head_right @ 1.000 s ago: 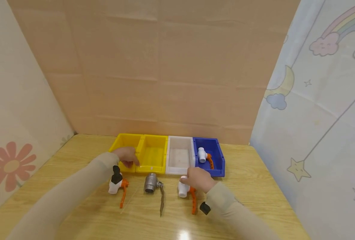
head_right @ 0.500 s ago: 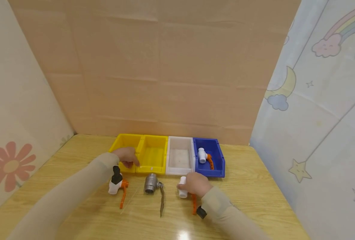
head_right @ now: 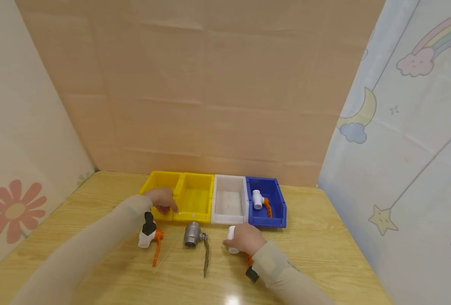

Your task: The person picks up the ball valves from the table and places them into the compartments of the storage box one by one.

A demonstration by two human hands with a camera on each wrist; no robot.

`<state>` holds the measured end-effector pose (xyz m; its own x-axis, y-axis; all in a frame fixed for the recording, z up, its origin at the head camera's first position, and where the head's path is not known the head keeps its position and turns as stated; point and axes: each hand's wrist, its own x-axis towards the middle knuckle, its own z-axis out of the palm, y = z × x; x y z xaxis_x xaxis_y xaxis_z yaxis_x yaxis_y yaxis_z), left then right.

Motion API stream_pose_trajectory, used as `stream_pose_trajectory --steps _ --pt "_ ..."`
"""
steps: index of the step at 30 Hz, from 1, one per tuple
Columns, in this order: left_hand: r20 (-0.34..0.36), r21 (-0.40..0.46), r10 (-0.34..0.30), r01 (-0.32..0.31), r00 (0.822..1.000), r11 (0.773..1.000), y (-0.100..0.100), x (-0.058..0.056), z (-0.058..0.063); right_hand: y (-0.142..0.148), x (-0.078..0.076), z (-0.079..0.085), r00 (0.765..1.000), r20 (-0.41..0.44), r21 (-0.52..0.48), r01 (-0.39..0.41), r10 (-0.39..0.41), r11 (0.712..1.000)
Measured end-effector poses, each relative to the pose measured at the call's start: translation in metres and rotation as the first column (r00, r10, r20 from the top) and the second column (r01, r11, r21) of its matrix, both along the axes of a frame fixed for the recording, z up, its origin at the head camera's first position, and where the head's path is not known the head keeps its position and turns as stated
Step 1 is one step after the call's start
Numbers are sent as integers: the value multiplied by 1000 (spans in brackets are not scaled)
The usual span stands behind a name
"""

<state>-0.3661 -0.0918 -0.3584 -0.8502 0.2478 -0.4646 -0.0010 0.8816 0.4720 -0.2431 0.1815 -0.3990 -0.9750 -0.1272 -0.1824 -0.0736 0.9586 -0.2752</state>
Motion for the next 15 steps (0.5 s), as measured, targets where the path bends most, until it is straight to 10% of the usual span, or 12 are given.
stream_pose_trajectory --steps 15 --pt "-2 -3 -3 3 1000 1000 0 0 0 0 -1 -2 1000 -8 -33 4 -4 999"
